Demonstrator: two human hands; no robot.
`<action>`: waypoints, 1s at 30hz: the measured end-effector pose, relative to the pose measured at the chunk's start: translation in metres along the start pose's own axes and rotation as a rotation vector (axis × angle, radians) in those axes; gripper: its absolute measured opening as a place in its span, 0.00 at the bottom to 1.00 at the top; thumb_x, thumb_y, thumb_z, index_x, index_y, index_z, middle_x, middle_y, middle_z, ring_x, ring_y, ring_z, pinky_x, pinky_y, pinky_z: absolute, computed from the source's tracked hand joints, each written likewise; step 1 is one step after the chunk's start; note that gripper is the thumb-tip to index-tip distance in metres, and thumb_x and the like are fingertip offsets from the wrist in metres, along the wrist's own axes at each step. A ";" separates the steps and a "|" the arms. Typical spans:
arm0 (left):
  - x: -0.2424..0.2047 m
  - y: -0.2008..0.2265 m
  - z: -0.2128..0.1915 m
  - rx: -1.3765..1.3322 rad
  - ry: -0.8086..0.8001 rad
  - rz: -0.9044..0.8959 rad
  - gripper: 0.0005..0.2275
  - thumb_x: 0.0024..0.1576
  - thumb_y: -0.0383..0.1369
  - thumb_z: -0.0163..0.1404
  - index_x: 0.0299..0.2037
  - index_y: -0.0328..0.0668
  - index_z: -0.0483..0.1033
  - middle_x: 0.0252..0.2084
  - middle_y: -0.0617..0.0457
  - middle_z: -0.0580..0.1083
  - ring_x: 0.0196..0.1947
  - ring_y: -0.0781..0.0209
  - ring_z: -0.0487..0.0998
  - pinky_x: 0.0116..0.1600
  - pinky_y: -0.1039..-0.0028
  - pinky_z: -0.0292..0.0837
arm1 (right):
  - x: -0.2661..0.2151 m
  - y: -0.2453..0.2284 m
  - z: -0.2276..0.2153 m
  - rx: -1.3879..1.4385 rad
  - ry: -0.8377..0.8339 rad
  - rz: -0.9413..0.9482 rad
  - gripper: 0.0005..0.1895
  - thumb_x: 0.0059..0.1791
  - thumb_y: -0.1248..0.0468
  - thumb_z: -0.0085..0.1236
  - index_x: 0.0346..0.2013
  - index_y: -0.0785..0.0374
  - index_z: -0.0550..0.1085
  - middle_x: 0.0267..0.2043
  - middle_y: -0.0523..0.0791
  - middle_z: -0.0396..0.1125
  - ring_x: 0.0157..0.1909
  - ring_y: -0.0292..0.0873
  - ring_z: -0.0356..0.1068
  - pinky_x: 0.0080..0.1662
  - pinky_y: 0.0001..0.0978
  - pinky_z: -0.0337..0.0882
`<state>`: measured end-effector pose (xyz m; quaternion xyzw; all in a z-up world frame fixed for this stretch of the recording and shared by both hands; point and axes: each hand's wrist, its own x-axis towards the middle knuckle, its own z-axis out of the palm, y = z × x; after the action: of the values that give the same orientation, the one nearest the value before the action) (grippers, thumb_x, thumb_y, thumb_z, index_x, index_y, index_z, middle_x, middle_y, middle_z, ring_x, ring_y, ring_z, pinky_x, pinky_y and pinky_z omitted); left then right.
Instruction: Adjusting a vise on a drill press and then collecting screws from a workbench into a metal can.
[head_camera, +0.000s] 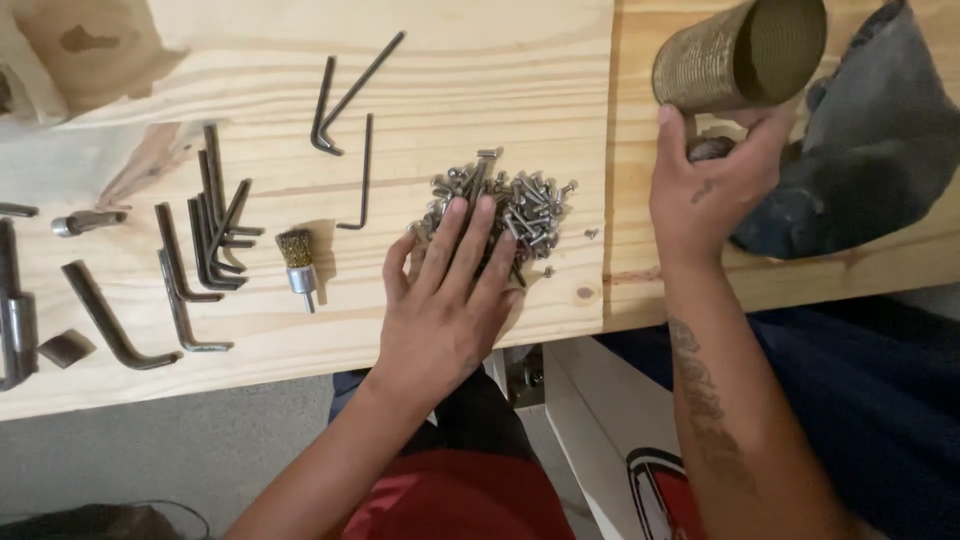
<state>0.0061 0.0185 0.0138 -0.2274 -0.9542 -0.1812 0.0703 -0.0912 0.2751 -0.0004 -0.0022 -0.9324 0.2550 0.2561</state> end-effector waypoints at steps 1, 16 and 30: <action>0.002 -0.001 -0.003 -0.024 0.028 -0.011 0.17 0.69 0.42 0.51 0.64 0.45 0.73 0.73 0.44 0.64 0.74 0.48 0.62 0.71 0.53 0.49 | -0.001 0.006 0.003 -0.025 0.010 -0.028 0.28 0.55 0.71 0.74 0.59 0.69 0.62 0.46 0.57 0.65 0.48 0.58 0.68 0.48 0.53 0.69; 0.003 0.014 0.001 -0.035 0.043 0.039 0.15 0.68 0.37 0.57 0.63 0.43 0.76 0.72 0.53 0.66 0.72 0.55 0.66 0.68 0.56 0.51 | -0.019 0.048 0.012 -0.014 0.049 0.010 0.42 0.60 0.65 0.80 0.73 0.59 0.54 0.50 0.52 0.71 0.53 0.53 0.75 0.56 0.48 0.76; -0.033 0.024 -0.004 -0.180 0.149 0.121 0.13 0.64 0.29 0.53 0.58 0.37 0.75 0.63 0.44 0.74 0.66 0.50 0.73 0.64 0.60 0.65 | -0.019 0.048 0.011 0.005 0.030 -0.027 0.44 0.63 0.65 0.79 0.75 0.56 0.48 0.54 0.52 0.73 0.54 0.51 0.76 0.58 0.44 0.76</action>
<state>0.0470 0.0234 0.0182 -0.2759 -0.9107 -0.2780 0.1313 -0.0858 0.3090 -0.0409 0.0072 -0.9277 0.2537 0.2737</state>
